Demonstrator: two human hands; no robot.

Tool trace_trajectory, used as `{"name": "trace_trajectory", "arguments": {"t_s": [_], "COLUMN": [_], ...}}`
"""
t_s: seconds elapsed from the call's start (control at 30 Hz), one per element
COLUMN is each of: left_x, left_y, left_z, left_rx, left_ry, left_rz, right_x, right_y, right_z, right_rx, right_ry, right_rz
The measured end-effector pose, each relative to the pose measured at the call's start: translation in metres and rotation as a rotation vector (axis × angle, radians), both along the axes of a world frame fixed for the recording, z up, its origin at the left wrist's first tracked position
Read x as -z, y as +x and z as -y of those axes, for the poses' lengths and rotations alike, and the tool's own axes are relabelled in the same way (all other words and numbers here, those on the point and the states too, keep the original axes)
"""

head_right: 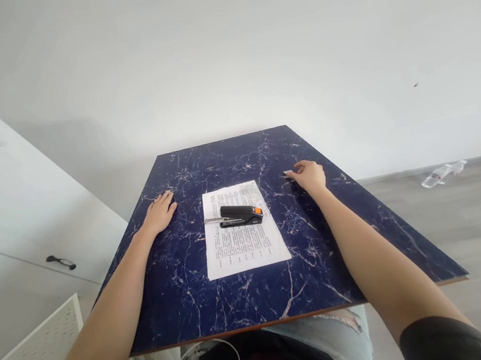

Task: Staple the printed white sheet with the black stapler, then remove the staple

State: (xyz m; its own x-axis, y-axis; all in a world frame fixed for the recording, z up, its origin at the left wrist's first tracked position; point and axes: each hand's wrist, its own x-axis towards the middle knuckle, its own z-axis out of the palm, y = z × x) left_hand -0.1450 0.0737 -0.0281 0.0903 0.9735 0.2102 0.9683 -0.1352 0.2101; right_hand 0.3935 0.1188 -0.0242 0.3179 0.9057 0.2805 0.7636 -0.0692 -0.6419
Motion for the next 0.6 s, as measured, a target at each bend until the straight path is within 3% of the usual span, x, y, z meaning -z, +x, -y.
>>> {"name": "trace_trajectory", "arguments": {"t_s": [0.13, 0.33, 0.47, 0.6], "left_x": [-0.008, -0.015, -0.011, -0.012], "left_y": [0.002, 0.009, 0.006, 0.005], "left_z": [0.005, 0.010, 0.007, 0.007], "left_rx": [0.022, -0.002, 0.002, 0.026], "left_ry": [0.047, 0.097, 0.111, 0.187], "left_rz": [0.021, 0.034, 0.055, 0.088], "right_x": [-0.002, -0.003, 0.000, 0.007], "right_y": [0.000, 0.001, -0.002, -0.009], "right_z": [0.002, 0.003, -0.003, -0.010], "right_rx": [-0.078, -0.012, -0.137, -0.256], "right_ry": [0.034, 0.022, -0.066, -0.013], "right_rz": [0.016, 0.025, 0.110, 0.252]}}
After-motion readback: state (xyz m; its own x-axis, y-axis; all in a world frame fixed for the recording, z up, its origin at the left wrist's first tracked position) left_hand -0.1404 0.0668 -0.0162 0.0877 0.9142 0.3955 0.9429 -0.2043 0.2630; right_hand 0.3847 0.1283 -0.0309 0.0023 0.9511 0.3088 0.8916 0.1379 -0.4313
